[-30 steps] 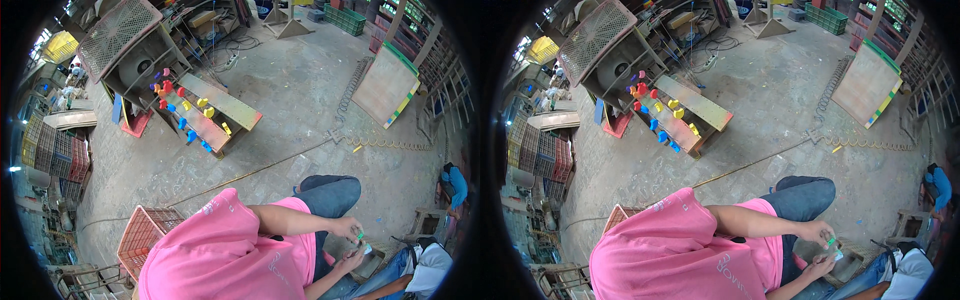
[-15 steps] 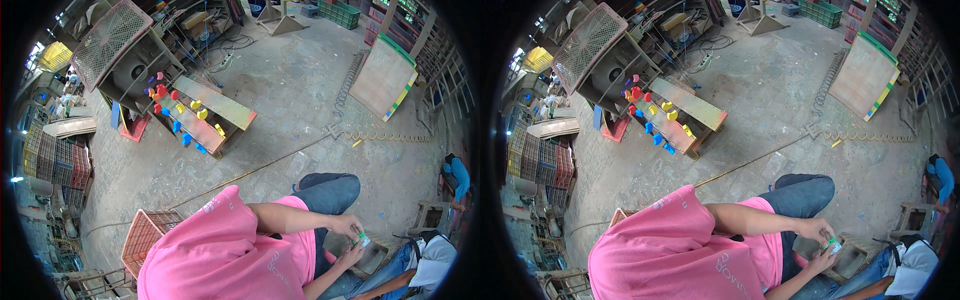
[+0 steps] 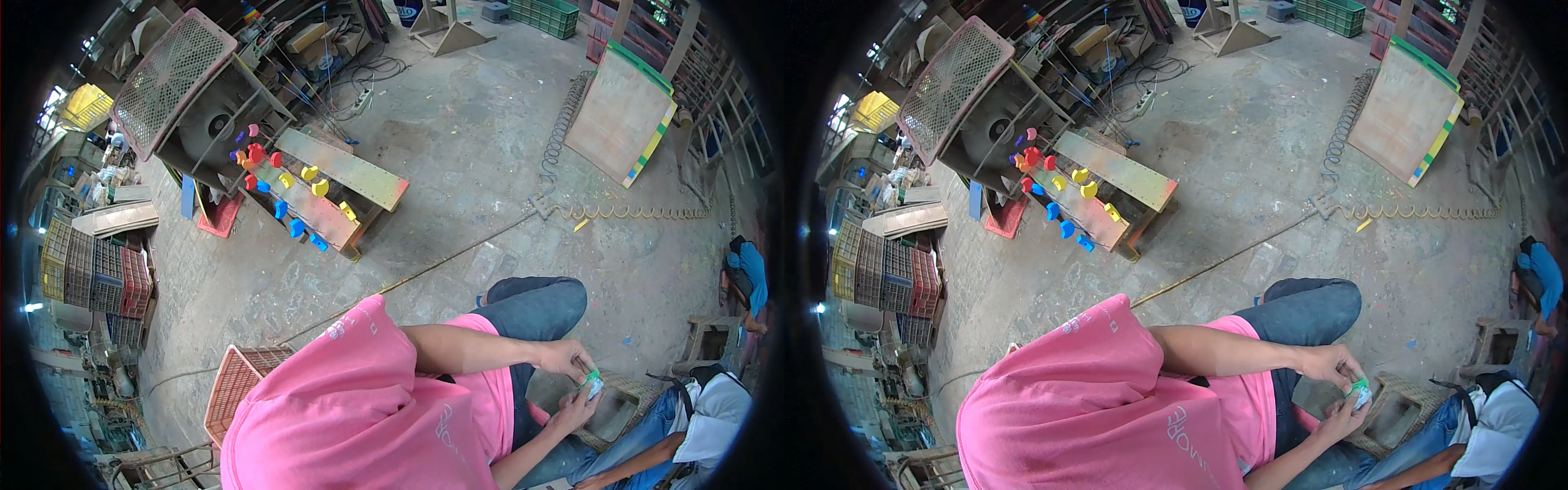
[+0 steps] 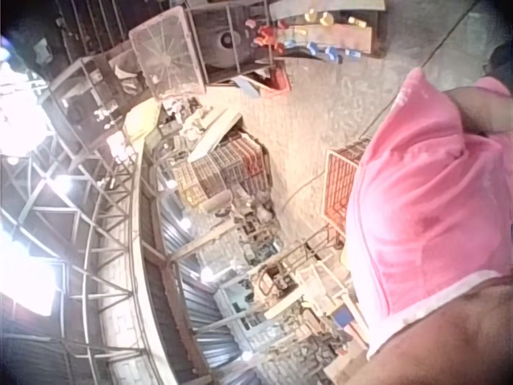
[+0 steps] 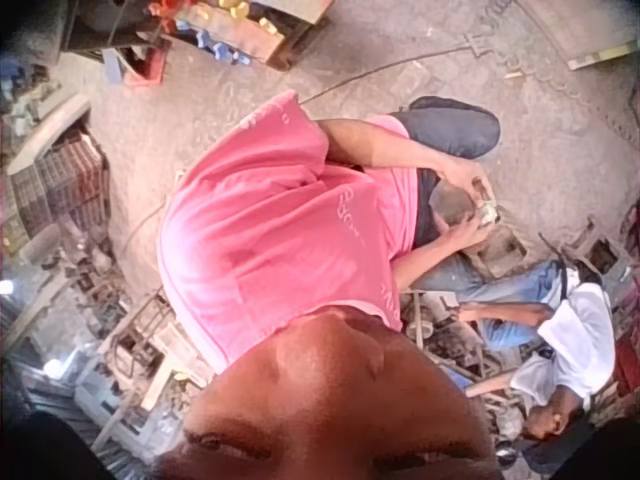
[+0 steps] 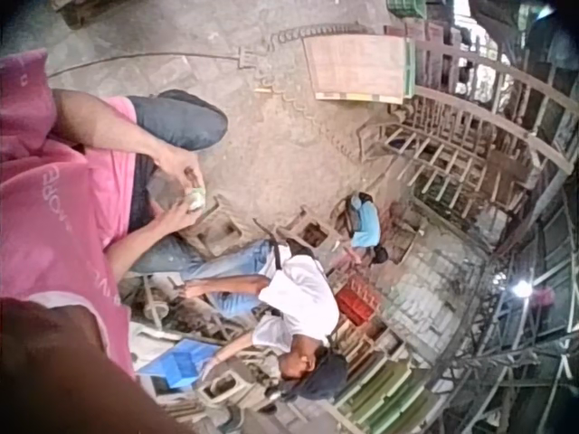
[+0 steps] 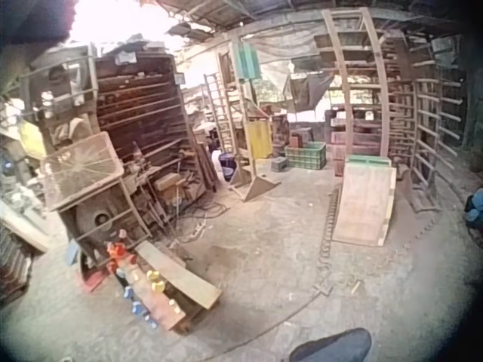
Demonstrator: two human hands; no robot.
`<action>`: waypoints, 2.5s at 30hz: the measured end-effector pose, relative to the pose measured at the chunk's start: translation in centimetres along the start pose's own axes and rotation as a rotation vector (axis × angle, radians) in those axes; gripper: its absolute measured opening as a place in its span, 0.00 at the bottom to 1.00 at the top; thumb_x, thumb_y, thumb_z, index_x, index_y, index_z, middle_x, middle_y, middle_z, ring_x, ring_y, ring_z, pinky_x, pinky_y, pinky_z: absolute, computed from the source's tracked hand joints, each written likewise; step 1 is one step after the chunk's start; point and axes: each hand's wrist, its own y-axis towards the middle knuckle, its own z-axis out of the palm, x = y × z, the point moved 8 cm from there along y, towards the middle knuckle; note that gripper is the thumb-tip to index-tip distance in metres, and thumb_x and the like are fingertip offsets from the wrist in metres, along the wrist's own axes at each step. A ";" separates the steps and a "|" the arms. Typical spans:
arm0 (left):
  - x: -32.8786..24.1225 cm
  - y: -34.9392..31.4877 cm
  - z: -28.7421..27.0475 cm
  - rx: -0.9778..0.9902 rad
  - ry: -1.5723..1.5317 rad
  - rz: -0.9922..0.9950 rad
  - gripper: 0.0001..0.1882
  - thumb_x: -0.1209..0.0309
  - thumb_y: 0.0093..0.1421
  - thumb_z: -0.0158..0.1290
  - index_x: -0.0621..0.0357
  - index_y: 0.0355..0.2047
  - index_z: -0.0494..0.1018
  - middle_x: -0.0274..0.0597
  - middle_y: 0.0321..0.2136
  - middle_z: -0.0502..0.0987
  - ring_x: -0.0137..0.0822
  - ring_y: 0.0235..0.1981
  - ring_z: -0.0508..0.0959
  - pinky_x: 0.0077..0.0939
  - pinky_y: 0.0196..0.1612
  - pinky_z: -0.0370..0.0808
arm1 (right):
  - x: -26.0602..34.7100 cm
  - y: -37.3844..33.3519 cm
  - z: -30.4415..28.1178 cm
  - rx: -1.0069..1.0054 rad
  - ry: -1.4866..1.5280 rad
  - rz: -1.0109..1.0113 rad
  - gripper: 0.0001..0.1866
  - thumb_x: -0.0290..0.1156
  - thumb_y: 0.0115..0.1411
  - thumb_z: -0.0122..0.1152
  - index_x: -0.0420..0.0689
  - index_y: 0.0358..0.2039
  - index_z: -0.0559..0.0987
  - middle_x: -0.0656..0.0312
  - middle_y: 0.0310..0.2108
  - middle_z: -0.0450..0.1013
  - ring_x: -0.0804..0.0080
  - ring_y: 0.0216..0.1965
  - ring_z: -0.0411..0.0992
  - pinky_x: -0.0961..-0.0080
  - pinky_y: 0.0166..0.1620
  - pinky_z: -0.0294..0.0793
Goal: The person sits in a workshop and cleans a small green plastic part using a cloth. They repeatedly wipe the surface of the object, turning it over to access different sides. The person holds the part in one hand and scrubs it with the cloth in the other.
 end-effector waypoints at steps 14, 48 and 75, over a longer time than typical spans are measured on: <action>0.9 0.2 0.6 0.060 -0.001 -0.057 0.17 0.75 0.54 0.58 0.68 0.44 0.73 0.41 0.34 0.79 0.26 0.34 0.77 0.20 0.41 0.73 | 0.4 0.5 -1.7 -0.082 -0.069 -0.060 0.17 0.35 0.60 0.57 0.40 0.46 0.70 0.70 0.24 0.64 0.90 0.17 0.54 0.88 0.16 0.47; -10.2 -1.3 4.7 0.093 -0.116 0.228 0.28 0.81 0.43 0.64 0.67 0.47 0.69 0.48 0.44 0.72 0.41 0.49 0.74 0.35 0.51 0.73 | 16.9 -4.2 -0.2 -0.108 -0.049 -0.423 0.32 0.26 0.43 0.73 0.40 0.49 0.67 0.72 0.13 0.67 0.92 0.17 0.60 0.90 0.21 0.51; -13.3 -2.5 6.0 -0.051 0.042 0.360 0.27 0.80 0.43 0.65 0.69 0.45 0.70 0.50 0.43 0.70 0.31 0.41 0.75 0.22 0.38 0.74 | 17.0 -6.8 1.4 0.045 -0.119 -0.440 0.32 0.28 0.52 0.67 0.36 0.53 0.60 0.61 0.21 0.74 0.84 0.25 0.73 0.90 0.24 0.64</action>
